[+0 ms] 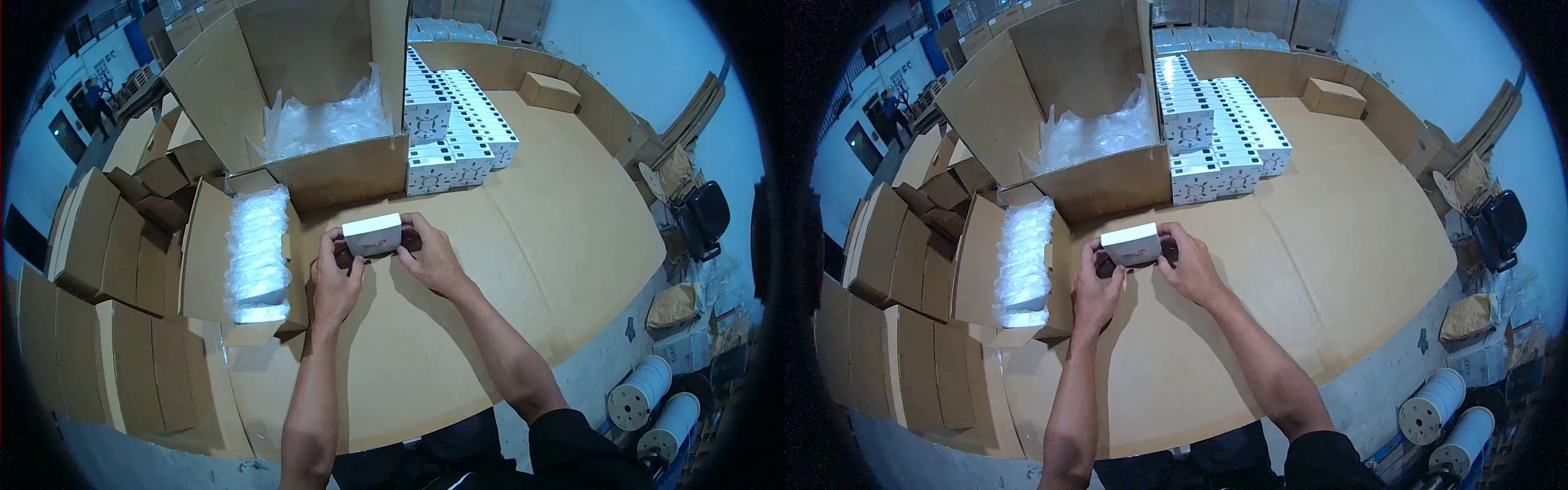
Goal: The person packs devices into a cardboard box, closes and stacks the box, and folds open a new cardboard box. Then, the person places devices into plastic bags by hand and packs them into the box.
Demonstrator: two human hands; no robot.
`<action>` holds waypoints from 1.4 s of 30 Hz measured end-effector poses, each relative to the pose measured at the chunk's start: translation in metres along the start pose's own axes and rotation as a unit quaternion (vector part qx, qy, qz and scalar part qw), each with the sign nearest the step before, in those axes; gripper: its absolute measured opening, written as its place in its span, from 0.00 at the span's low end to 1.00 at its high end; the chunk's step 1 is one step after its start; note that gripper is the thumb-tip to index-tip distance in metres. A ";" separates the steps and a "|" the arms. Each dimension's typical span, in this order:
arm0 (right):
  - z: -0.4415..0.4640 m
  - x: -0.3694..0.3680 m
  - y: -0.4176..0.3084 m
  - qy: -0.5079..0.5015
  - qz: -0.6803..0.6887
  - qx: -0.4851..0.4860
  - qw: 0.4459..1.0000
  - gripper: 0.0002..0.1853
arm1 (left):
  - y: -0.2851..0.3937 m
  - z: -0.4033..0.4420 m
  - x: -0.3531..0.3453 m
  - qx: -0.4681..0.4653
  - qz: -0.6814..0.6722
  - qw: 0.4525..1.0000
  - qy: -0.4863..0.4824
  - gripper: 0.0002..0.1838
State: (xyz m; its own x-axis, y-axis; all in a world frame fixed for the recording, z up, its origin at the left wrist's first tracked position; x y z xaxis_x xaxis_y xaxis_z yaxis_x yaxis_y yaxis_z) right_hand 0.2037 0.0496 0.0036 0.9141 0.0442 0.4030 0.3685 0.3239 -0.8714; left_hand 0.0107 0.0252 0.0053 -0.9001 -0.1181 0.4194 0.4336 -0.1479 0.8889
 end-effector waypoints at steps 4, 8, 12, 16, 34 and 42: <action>-0.001 0.001 -0.003 -0.009 0.006 -0.004 1.000 0.26 | -0.004 -0.001 0.000 0.007 -0.004 1.000 -0.003 0.29; -0.003 0.001 0.010 0.017 0.066 -0.003 0.998 0.28 | 0.009 -0.011 0.003 -0.036 -0.006 0.999 0.038 0.31; -0.004 -0.003 0.012 0.053 0.065 0.014 0.996 0.27 | 0.015 -0.028 0.009 -0.040 0.015 0.996 0.081 0.31; -0.004 -0.004 0.018 0.107 0.022 0.002 0.994 0.26 | 0.035 -0.055 0.009 -0.074 0.056 0.989 0.117 0.24; -0.004 -0.003 0.022 0.165 0.154 -0.064 0.972 0.20 | 0.080 0.284 0.067 -0.076 0.343 0.922 -0.162 0.21; -0.003 -0.005 0.022 0.172 0.146 -0.055 0.973 0.18 | 0.028 0.310 0.032 0.050 0.428 0.846 -0.313 0.40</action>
State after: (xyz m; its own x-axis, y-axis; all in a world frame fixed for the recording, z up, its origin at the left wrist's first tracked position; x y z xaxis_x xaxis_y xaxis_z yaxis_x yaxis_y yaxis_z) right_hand 0.2079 0.0540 -0.0183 0.9778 -0.2067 0.0337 0.0841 0.2402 -0.9671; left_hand -0.0194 0.3216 0.1005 -0.1183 0.4082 0.9052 0.9604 -0.1846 0.2088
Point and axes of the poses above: each hand's wrist, its own z-axis towards the middle knuckle, its own x-axis out of the back of the hand, y = z × x, the point moved 2 cm from there along z, towards the middle knuckle, and after that the axes turned 4 degrees about z, right-handed, at the moved point
